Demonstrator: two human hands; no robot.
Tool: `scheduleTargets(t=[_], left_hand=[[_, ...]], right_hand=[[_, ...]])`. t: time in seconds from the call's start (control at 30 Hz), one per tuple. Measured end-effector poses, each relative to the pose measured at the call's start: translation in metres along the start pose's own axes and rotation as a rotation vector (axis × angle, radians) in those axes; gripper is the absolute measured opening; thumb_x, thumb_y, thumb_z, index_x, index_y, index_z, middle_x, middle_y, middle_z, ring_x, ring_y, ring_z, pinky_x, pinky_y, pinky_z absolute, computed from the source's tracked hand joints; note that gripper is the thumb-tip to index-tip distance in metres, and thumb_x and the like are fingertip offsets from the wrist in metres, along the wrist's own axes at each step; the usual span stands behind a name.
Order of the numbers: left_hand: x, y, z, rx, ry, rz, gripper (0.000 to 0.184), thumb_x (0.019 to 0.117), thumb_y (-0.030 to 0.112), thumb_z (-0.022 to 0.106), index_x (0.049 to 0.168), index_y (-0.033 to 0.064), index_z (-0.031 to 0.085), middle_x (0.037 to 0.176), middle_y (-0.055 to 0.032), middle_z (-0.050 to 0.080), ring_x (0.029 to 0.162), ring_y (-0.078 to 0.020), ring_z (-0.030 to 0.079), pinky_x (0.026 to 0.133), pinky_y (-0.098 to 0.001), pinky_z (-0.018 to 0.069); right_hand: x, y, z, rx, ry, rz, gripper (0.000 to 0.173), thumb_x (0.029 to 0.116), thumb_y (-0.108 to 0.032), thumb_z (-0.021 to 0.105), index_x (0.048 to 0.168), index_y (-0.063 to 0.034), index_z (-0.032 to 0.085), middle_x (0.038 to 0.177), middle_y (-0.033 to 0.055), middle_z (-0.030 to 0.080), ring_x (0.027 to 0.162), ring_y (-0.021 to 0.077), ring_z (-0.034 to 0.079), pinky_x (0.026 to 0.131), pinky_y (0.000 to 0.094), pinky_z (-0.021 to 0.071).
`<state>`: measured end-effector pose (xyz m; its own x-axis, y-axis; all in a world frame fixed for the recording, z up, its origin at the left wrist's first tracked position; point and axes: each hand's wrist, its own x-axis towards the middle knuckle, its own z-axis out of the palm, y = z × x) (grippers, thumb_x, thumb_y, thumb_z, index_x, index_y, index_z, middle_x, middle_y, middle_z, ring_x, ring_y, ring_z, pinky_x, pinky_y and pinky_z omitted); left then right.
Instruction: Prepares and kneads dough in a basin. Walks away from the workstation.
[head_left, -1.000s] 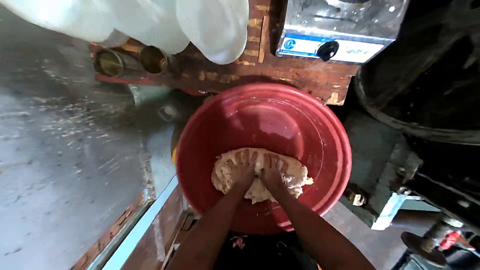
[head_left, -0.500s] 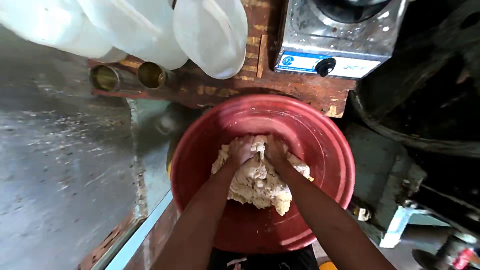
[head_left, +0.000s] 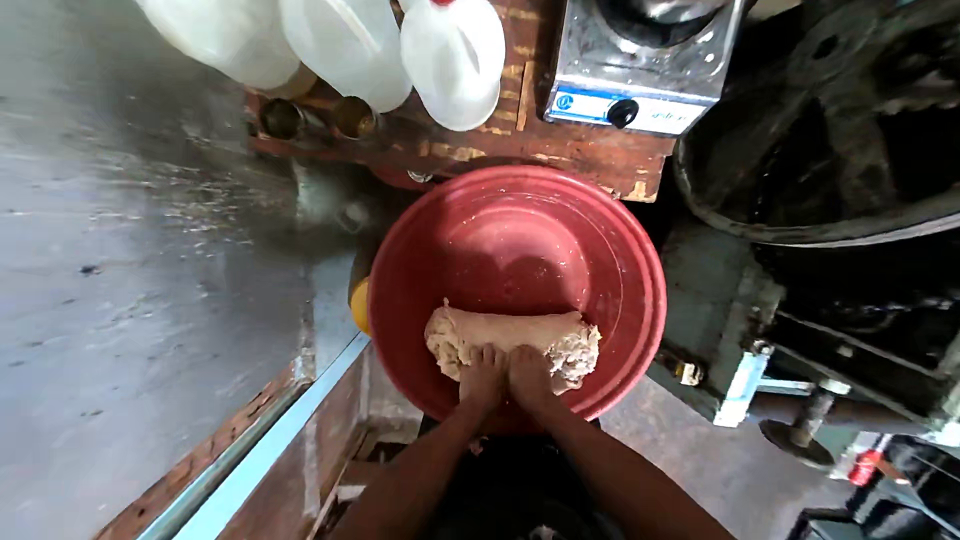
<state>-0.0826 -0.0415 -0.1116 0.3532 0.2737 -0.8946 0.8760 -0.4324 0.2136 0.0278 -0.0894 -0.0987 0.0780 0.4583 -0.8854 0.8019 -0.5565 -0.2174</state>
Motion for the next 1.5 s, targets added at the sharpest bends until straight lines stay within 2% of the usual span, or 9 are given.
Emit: scheduleTargets(t=[0.23,0.47,0.53,0.6,0.73,0.9,1.07,1.37,1.5], left_hand=[[0.113,-0.014,-0.021,-0.057,0.305,0.121,0.043,0.0868,0.022,0.073,0.126,0.0088,0.063,0.142,-0.0211,0.053,0.133,-0.0460,0.050,0.081,-0.0587,0.0577],[0.029,-0.006,-0.118,-0.182,-0.079,0.227,0.066,0.0913,0.017,0.068,0.153,0.0094,0.046,0.165,-0.0201,0.029,0.151,-0.0484,0.024,0.115,-0.0689,0.0326],[0.013,-0.016,-0.151,-0.204,0.041,0.229,0.043,0.1014,0.017,0.053,0.142,0.0048,0.055,0.155,-0.0181,0.046,0.144,-0.0405,0.041,0.114,-0.0603,0.0397],[0.038,-0.045,-0.173,-0.210,0.179,0.123,0.045,0.1080,0.038,0.044,0.131,0.0028,0.061,0.135,-0.0189,0.061,0.124,-0.0345,0.061,0.104,-0.0550,0.0500],[0.114,-0.122,-0.128,-0.131,0.156,-0.121,0.091,0.0970,0.076,0.035,0.145,0.0009,0.051,0.147,-0.0248,0.053,0.134,-0.0413,0.054,0.109,-0.0625,0.0446],[0.082,-0.136,-0.059,-0.398,0.034,-0.077,0.079,0.1031,0.068,0.031,0.145,0.0034,0.050,0.140,-0.0232,0.058,0.131,-0.0390,0.057,0.108,-0.0626,0.0450],[-0.022,-0.087,-0.047,-0.513,0.162,-0.014,0.081,0.0946,0.063,0.059,0.150,0.0064,0.043,0.147,-0.0216,0.052,0.129,-0.0357,0.059,0.106,-0.0574,0.0502],[0.017,0.005,-0.017,-0.230,0.070,-0.192,0.086,0.0782,0.022,0.083,0.150,0.0046,0.039,0.152,-0.0283,0.040,0.117,-0.0485,0.060,0.089,-0.0572,0.0571],[0.088,-0.003,-0.042,-0.100,0.015,-0.245,0.079,0.0821,0.028,0.079,0.148,0.0006,0.044,0.155,-0.0290,0.037,0.118,-0.0474,0.060,0.089,-0.0572,0.0568]], right_hand=[[0.131,0.022,-0.021,-0.006,0.200,-0.100,0.043,0.1005,-0.015,0.052,0.138,0.0043,0.055,0.139,0.0294,0.056,0.128,0.0431,0.059,0.103,0.0558,0.0519],[0.109,0.045,-0.118,0.127,-0.286,-0.371,0.058,0.0945,-0.032,0.073,0.141,-0.0017,0.056,0.140,0.0256,0.058,0.130,0.0416,0.056,0.110,0.0624,0.0442],[0.096,0.038,-0.161,-0.001,-0.226,-0.320,0.037,0.0958,-0.027,0.068,0.123,-0.0017,0.068,0.126,0.0247,0.066,0.119,0.0431,0.063,0.100,0.0655,0.0495],[0.105,0.030,-0.187,-0.120,-0.072,-0.143,0.033,0.0993,-0.018,0.061,0.123,0.0040,0.065,0.128,0.0295,0.063,0.119,0.0491,0.061,0.096,0.0694,0.0496],[0.182,0.083,-0.151,-0.177,0.126,0.066,0.038,0.0977,-0.027,0.065,0.122,0.0011,0.069,0.132,0.0310,0.061,0.126,0.0523,0.056,0.102,0.0744,0.0418],[0.105,0.145,-0.092,0.050,-0.147,0.091,0.083,0.1030,-0.069,0.025,0.130,-0.0027,0.066,0.135,0.0274,0.063,0.130,0.0469,0.057,0.106,0.0721,0.0425],[-0.012,0.123,-0.076,0.268,-0.060,0.145,0.097,0.0929,-0.078,0.046,0.155,-0.0038,0.041,0.149,0.0242,0.053,0.139,0.0413,0.051,0.115,0.0628,0.0402],[0.006,0.005,-0.042,-0.042,-0.092,0.196,0.079,0.0851,-0.034,0.077,0.143,0.0085,0.045,0.141,0.0320,0.052,0.123,0.0484,0.059,0.095,0.0628,0.0537],[0.094,-0.009,-0.042,-0.155,-0.051,0.092,0.037,0.0973,-0.020,0.058,0.123,0.0074,0.061,0.118,0.0274,0.067,0.107,0.0446,0.068,0.085,0.0623,0.0563]])
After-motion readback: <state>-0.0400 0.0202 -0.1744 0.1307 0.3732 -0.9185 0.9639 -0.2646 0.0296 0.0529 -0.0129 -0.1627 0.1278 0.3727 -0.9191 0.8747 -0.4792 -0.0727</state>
